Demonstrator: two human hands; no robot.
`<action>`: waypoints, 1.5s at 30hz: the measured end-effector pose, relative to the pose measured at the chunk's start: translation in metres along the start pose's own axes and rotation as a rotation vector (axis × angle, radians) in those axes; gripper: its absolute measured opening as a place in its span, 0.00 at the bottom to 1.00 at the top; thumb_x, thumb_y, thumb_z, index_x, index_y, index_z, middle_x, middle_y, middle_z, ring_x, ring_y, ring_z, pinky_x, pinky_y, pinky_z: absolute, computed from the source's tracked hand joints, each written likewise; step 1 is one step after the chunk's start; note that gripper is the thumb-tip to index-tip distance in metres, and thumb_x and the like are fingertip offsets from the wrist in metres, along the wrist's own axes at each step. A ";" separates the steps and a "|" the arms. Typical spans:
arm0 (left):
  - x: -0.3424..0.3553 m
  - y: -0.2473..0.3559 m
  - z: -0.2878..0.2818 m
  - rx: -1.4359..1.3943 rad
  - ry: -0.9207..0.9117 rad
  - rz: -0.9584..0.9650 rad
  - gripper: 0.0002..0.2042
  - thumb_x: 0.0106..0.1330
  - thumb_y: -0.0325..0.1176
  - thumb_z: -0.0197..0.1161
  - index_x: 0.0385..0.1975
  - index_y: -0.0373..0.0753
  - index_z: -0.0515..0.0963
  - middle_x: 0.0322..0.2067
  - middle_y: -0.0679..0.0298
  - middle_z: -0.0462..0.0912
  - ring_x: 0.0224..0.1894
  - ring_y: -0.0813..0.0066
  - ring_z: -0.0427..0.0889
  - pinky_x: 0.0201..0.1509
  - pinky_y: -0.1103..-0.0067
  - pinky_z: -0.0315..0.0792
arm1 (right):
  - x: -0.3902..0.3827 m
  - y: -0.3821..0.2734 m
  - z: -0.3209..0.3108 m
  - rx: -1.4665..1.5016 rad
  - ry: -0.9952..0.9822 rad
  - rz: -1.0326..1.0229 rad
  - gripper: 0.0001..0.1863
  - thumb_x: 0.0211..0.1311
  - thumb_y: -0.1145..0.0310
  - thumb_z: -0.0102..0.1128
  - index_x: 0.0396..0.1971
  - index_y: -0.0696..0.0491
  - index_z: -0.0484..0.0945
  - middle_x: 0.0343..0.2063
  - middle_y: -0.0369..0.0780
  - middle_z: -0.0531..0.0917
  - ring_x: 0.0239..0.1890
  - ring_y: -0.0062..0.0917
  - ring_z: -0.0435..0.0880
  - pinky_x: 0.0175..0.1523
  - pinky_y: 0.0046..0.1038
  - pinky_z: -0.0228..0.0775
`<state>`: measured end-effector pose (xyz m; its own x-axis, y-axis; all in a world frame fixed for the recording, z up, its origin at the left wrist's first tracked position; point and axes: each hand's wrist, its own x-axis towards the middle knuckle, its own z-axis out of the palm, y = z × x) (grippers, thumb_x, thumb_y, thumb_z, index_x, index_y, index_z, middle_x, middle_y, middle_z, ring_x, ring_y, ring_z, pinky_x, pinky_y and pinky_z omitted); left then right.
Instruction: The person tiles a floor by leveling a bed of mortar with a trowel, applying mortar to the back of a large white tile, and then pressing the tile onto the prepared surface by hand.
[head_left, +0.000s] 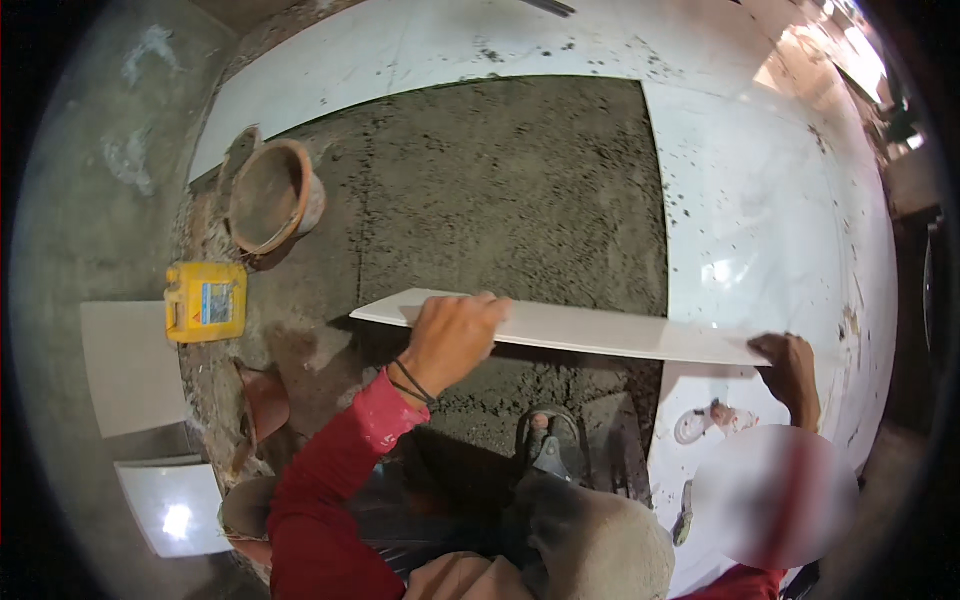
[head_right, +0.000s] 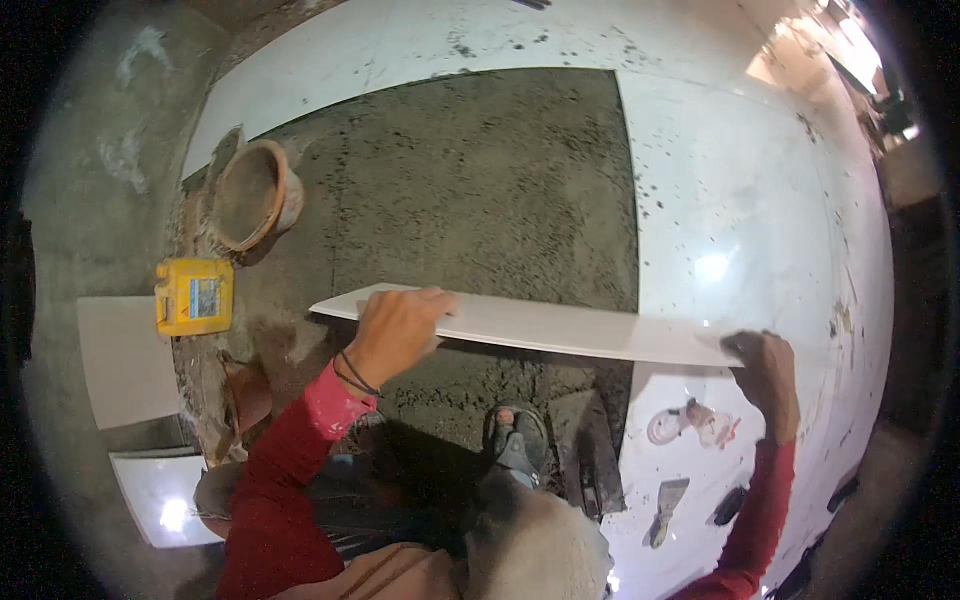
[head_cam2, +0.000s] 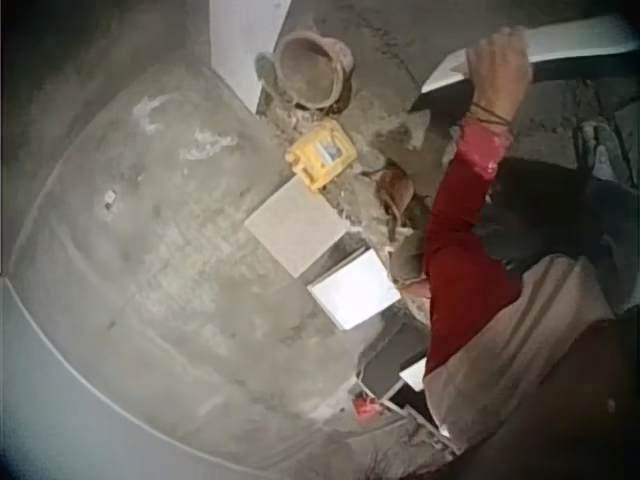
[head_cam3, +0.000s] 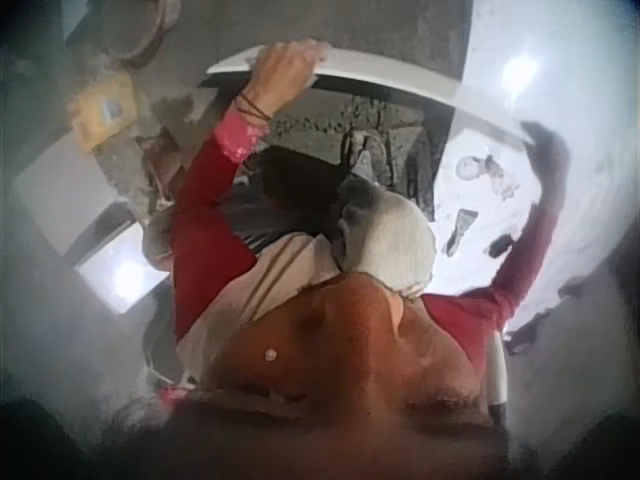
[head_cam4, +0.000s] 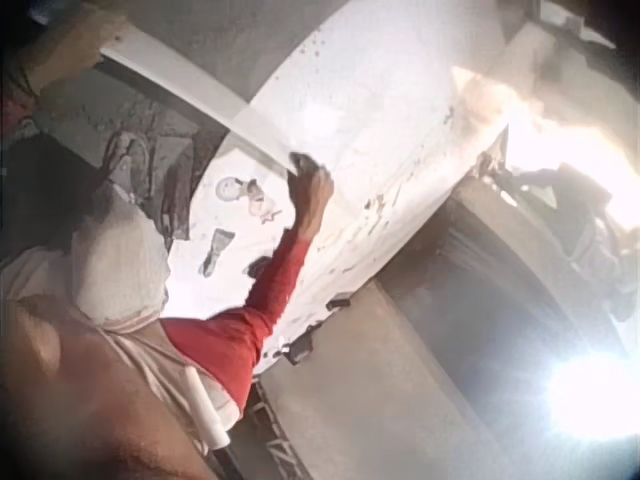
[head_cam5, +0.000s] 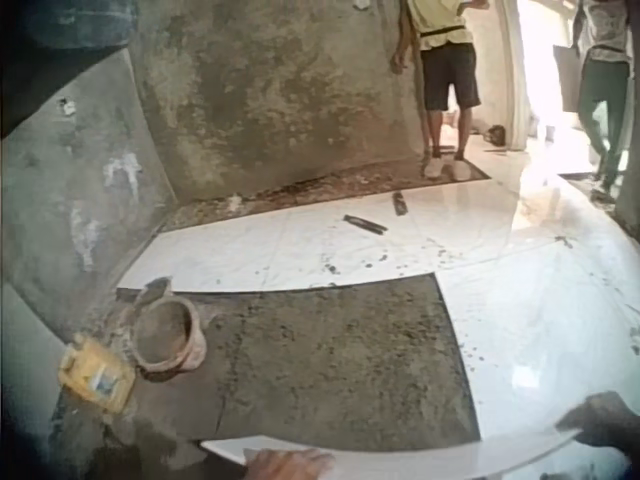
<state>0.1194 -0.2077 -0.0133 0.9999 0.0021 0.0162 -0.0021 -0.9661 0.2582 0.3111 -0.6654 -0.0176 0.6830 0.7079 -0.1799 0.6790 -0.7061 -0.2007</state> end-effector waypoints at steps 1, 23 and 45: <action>0.009 0.007 -0.018 -0.003 -0.094 0.003 0.13 0.52 0.26 0.66 0.37 0.47 0.78 0.32 0.62 0.82 0.32 0.55 0.84 0.33 0.63 0.75 | 0.006 -0.007 -0.011 0.038 -0.033 0.104 0.13 0.45 0.72 0.70 0.35 0.48 0.87 0.32 0.40 0.87 0.35 0.38 0.85 0.44 0.35 0.75; 0.331 -0.257 -0.054 0.323 -0.039 -0.172 0.14 0.56 0.37 0.68 0.41 0.41 0.85 0.36 0.45 0.85 0.41 0.49 0.85 0.44 0.63 0.77 | 0.481 0.081 -0.048 -0.188 0.242 -0.057 0.25 0.56 0.54 0.71 0.42 0.61 0.79 0.34 0.52 0.85 0.41 0.40 0.86 0.46 0.39 0.76; 0.355 -0.269 -0.040 0.294 -0.154 -0.077 0.18 0.56 0.47 0.72 0.42 0.45 0.86 0.32 0.56 0.87 0.32 0.59 0.84 0.41 0.65 0.75 | 0.472 0.071 -0.074 -0.170 0.064 0.100 0.22 0.43 0.55 0.76 0.28 0.60 0.82 0.27 0.50 0.84 0.32 0.39 0.84 0.38 0.39 0.75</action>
<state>0.4747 0.0635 -0.0386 0.9877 0.0604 -0.1439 0.0556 -0.9978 -0.0372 0.7016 -0.3823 -0.0453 0.7617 0.6352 -0.1279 0.6385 -0.7694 -0.0189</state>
